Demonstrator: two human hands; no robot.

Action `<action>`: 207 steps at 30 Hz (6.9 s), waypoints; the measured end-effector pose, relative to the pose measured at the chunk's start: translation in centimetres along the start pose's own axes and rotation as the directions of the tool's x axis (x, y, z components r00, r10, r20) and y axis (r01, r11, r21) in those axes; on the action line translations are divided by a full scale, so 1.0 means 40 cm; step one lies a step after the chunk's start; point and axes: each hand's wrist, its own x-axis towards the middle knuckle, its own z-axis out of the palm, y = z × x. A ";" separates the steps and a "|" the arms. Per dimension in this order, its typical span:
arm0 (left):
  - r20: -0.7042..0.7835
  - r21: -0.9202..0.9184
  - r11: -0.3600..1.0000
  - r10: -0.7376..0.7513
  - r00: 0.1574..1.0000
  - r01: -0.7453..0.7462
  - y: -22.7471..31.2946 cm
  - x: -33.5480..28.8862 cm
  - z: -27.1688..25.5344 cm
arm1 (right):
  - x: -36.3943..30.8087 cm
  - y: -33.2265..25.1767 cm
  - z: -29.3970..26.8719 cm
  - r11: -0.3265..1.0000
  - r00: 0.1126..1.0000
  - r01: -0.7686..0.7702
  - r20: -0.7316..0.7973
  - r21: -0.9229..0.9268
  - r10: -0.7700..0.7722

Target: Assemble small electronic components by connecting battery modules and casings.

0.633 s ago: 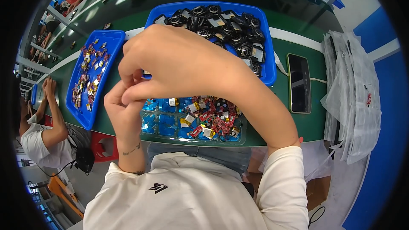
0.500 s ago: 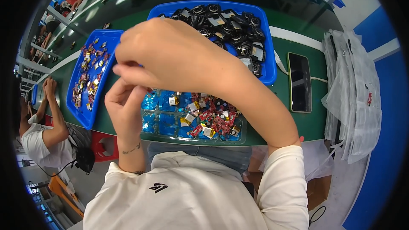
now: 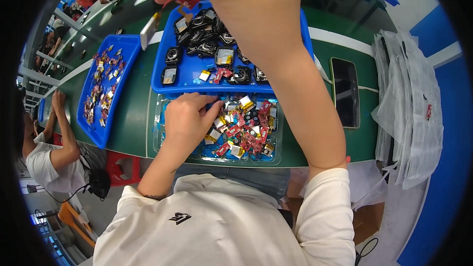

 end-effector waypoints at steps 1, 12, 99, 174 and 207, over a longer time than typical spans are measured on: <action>0.005 0.000 1.000 0.004 1.000 -0.004 0.000 -0.001 -0.001 | 0.005 -0.020 0.012 0.989 0.989 -0.123 -0.068 0.081 0.129; 0.088 -0.120 0.977 -0.168 0.982 0.178 0.010 -0.008 0.001 | 0.005 0.002 -0.014 0.955 0.970 -0.241 0.034 0.172 0.239; 0.162 -0.237 0.965 0.155 0.974 -0.114 0.079 -0.021 0.003 | -0.010 -0.018 -0.005 0.969 0.989 -0.064 0.118 -0.238 0.094; 0.365 -0.431 0.857 -0.122 0.923 0.284 0.054 -0.066 -0.045 | -0.016 -0.031 -0.010 0.937 0.973 -0.045 0.197 -0.347 0.120; 0.081 -0.332 0.936 0.150 0.985 -0.115 0.096 -0.045 0.009 | -0.009 0.003 -0.023 0.941 0.976 0.018 0.211 -0.338 0.057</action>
